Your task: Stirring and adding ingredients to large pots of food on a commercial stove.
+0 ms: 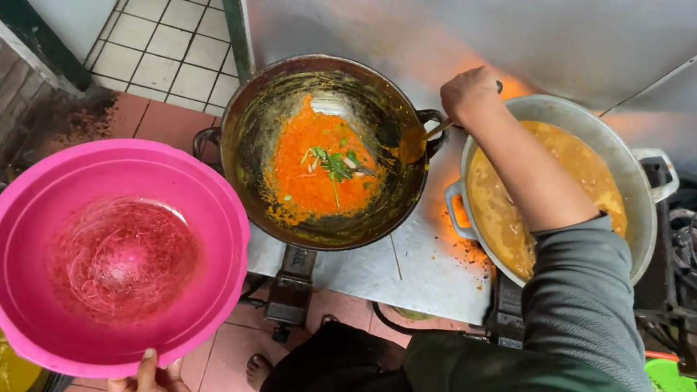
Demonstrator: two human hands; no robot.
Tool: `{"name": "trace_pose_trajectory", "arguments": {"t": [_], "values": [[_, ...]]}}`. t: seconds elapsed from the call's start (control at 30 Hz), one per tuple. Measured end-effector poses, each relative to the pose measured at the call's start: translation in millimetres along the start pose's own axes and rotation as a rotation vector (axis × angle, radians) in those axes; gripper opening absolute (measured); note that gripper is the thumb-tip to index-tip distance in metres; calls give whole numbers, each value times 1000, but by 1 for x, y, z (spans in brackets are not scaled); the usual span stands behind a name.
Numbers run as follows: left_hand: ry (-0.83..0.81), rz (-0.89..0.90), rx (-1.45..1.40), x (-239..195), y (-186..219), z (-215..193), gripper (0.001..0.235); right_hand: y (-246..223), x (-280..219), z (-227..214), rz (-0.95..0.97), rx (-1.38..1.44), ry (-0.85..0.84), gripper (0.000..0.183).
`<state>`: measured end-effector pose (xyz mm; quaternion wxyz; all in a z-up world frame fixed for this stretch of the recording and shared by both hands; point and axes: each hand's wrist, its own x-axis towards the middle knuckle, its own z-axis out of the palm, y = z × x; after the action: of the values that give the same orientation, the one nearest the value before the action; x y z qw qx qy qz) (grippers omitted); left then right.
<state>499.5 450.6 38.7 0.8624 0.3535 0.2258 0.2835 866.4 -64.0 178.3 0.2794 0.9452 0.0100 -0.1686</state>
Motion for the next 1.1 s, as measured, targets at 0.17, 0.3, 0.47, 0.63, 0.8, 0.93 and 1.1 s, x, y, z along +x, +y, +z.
{"name": "trace_pose_trajectory", "arguments": {"t": [0.17,0.3,0.47,0.63,0.8,0.93,1.1], "values": [[-32,18,-5,-3,-2,4,34,-32,43,46,-79,91,-105,25],[73,-10,70,-1,-4,-5,33,-4,24,17,-119,33,-185,26],[48,12,35,-14,11,17,35,4,24,49,-200,221,-415,27],[54,14,56,-5,15,20,36,-33,24,64,-346,570,-504,32],[36,66,57,-6,16,10,37,7,-25,29,-298,543,-703,14],[43,61,27,-1,17,11,38,-44,7,93,-518,722,-689,47],[29,61,25,4,33,18,37,-14,-14,66,-447,716,-629,34]]}}
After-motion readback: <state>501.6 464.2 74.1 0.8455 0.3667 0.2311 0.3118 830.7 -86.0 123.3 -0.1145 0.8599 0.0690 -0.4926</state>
